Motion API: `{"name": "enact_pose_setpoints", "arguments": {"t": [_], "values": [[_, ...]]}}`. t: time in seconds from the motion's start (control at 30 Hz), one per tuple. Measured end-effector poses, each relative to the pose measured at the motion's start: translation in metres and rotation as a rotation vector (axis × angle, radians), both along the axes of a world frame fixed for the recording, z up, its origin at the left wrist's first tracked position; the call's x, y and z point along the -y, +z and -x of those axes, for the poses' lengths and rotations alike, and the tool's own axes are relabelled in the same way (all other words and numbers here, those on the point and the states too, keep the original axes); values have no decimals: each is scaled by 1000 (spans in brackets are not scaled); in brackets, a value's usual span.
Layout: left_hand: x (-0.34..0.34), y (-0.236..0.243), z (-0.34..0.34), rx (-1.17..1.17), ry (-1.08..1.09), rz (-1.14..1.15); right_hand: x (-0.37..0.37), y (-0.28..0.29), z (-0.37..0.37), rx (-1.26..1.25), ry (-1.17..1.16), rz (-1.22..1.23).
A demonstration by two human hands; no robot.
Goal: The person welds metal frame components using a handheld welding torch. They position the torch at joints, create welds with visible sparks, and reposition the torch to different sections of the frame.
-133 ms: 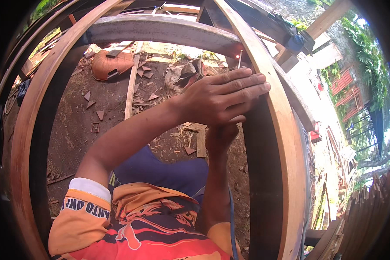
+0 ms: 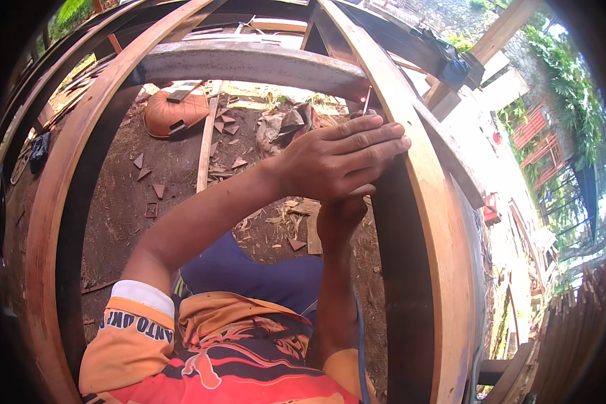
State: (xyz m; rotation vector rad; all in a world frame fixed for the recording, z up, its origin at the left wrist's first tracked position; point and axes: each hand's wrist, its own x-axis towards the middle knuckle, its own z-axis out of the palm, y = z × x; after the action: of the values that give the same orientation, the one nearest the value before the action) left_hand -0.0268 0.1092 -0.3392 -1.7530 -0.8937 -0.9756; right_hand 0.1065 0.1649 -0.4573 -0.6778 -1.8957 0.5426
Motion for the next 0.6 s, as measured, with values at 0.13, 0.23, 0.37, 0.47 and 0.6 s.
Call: {"name": "enact_pose_setpoints", "arguments": {"t": [0.13,0.23,0.37,0.47,0.6], "values": [[0,5,4,-23,15,18,-6,-1,9,-90,-3,-75],[-2,6,8,-33,24,24,-6,4,14,-125,-5,-11],[-2,6,9,-51,24,32,-6,4,15,-164,31,33],[0,5,8,-52,14,47,-4,1,14,-166,26,38],[2,4,9,-69,18,71,-8,-6,11,-139,53,3]]}}
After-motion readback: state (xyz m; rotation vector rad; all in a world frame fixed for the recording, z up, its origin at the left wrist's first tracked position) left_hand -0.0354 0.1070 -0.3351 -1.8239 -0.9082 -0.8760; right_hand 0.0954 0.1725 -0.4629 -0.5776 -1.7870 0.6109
